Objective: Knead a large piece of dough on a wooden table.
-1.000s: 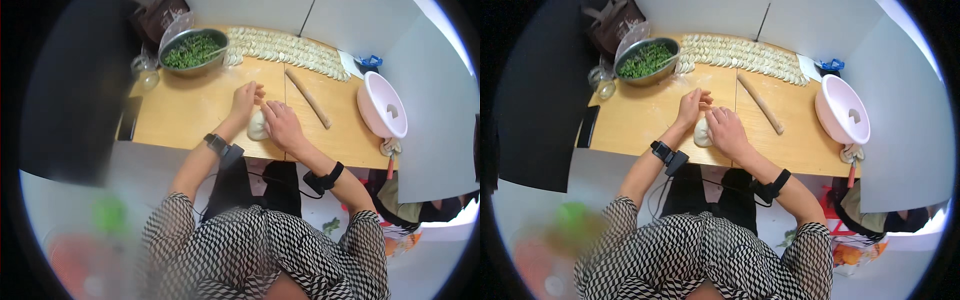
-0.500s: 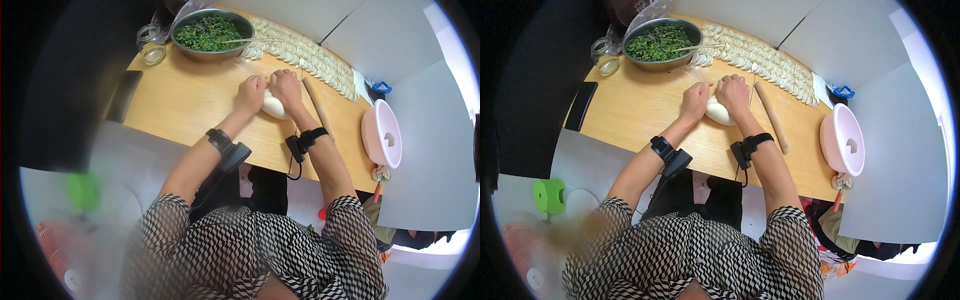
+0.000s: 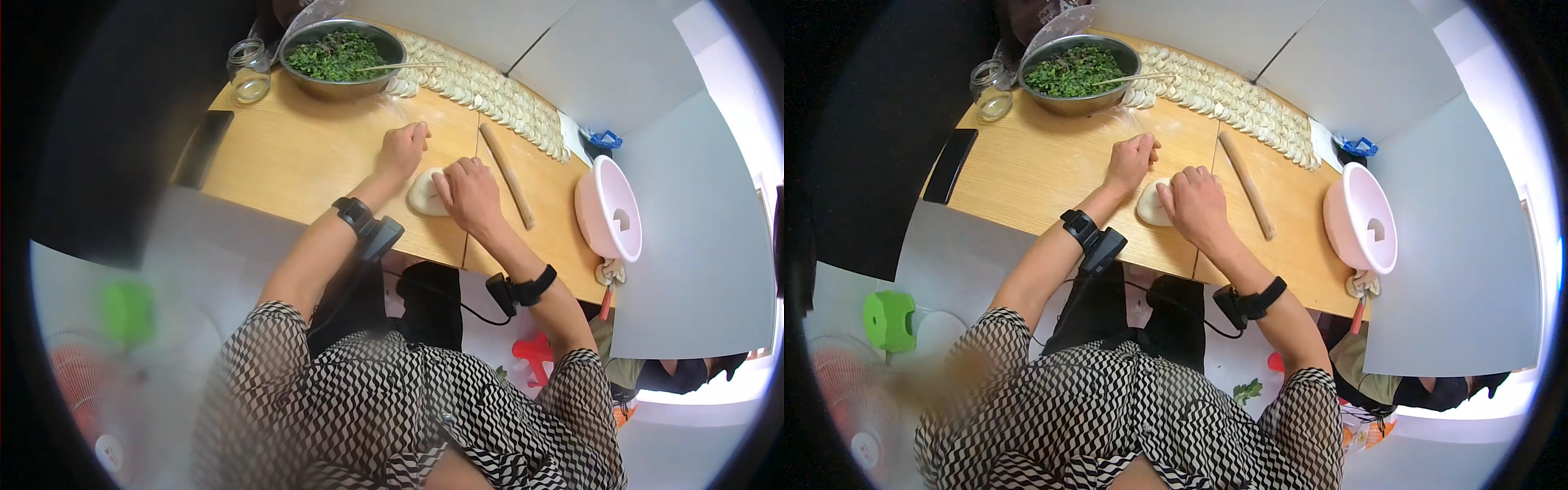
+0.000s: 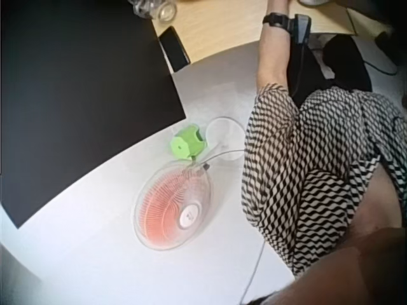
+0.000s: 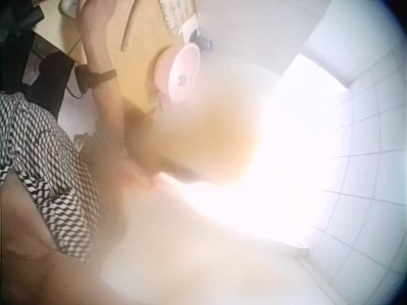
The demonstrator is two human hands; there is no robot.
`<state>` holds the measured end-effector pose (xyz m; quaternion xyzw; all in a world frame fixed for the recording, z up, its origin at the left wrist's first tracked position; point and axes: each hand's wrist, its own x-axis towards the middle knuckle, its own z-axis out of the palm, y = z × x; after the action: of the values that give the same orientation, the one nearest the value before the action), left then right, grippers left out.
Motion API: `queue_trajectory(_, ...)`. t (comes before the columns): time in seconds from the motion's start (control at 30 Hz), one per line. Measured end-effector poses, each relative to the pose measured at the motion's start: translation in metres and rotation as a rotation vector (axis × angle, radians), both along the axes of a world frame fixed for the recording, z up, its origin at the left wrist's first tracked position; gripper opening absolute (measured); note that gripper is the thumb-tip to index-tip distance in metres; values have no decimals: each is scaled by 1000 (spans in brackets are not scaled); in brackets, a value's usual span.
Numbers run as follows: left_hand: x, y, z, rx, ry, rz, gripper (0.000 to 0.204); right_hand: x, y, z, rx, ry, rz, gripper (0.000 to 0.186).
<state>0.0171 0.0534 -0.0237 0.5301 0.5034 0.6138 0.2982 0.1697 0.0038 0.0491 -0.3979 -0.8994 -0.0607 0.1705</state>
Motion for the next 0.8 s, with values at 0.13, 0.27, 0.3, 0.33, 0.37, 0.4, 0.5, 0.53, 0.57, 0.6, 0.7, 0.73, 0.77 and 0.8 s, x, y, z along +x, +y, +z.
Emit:
queue_trajectory(0.13,-3,-4,8,-76,-75,-7,40,-3,-15,4,209,5,-46,18)
queue_trajectory(0.27,-5,-9,10,-44,-31,28,42,-2,-3,-9,190,101,71,18)
queue_trajectory(0.3,-4,-11,11,-48,-37,30,42,-3,1,-12,105,63,76,19)
queue_trajectory(0.33,-3,-13,11,-52,-44,33,42,-5,8,-15,43,38,11,21)
queue_trajectory(0.37,-3,-14,13,-56,-27,34,42,-9,19,-14,-17,13,-55,24)
queue_trajectory(0.4,-3,-16,15,-60,-10,35,42,-14,29,-13,-77,-13,-121,27)
queue_trajectory(0.5,-5,-19,19,-8,76,95,41,-23,56,-15,-18,110,-150,34)
queue_trajectory(0.53,-5,-19,19,21,111,122,40,-24,66,-17,6,131,-167,34)
queue_trajectory(0.57,-5,-19,19,25,145,156,40,-26,75,-17,-13,110,-186,35)
queue_trajectory(0.6,-4,-19,18,29,180,190,40,-27,84,-18,3,109,-214,35)
queue_trajectory(0.7,-5,-20,23,41,239,248,38,-30,106,-20,55,118,-278,34)
queue_trajectory(0.73,-4,-20,26,52,250,258,38,-28,110,-22,58,127,-275,34)
queue_trajectory(0.77,-4,-19,23,62,262,277,38,-28,114,-22,65,135,-264,34)
queue_trajectory(0.8,-5,-17,22,73,274,294,37,-28,115,-22,73,143,-256,35)
